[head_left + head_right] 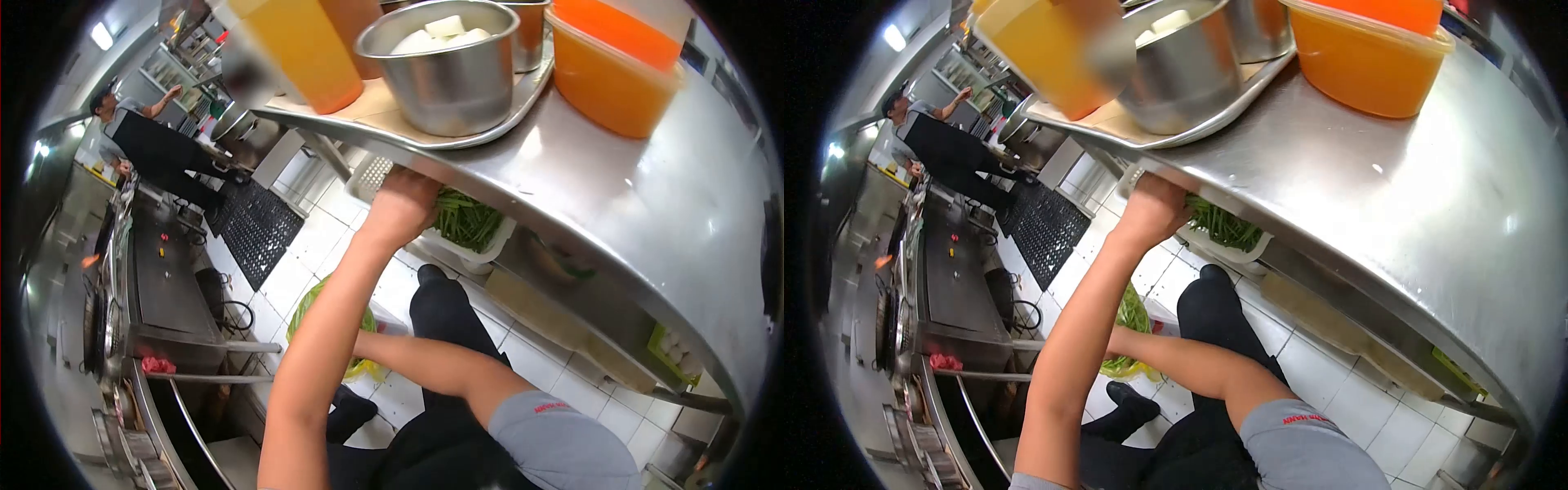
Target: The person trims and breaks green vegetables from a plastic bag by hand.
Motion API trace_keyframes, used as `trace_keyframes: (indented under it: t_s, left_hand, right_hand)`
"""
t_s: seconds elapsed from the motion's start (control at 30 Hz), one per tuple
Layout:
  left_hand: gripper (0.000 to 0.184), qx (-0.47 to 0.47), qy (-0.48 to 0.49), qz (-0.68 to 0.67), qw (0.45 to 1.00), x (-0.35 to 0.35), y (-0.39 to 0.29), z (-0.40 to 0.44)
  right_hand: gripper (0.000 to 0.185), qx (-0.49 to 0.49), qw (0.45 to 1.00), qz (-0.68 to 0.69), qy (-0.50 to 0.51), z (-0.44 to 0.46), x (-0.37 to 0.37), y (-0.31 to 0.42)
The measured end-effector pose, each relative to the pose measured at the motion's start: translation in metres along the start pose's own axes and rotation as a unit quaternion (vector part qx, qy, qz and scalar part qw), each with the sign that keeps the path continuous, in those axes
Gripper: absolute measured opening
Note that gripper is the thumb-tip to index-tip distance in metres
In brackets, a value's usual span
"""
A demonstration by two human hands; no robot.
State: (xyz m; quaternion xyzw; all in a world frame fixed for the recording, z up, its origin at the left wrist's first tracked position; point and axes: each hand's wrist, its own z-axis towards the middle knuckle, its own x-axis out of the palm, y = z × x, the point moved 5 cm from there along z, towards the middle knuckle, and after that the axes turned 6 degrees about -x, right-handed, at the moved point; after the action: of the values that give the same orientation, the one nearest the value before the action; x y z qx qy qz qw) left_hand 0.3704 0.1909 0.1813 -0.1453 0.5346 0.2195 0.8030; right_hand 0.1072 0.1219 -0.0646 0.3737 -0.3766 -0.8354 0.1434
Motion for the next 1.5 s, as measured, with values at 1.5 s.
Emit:
trace_keyframes:
  t_s: [1.5]
  left_hand:
    - [0.063, -0.506, 0.358, -0.227, 0.751, 0.097, -0.039, -0.429]
  right_hand:
    - [0.013, 0.108, 0.855, -0.328, 0.388, -0.070, -0.003, -0.002]
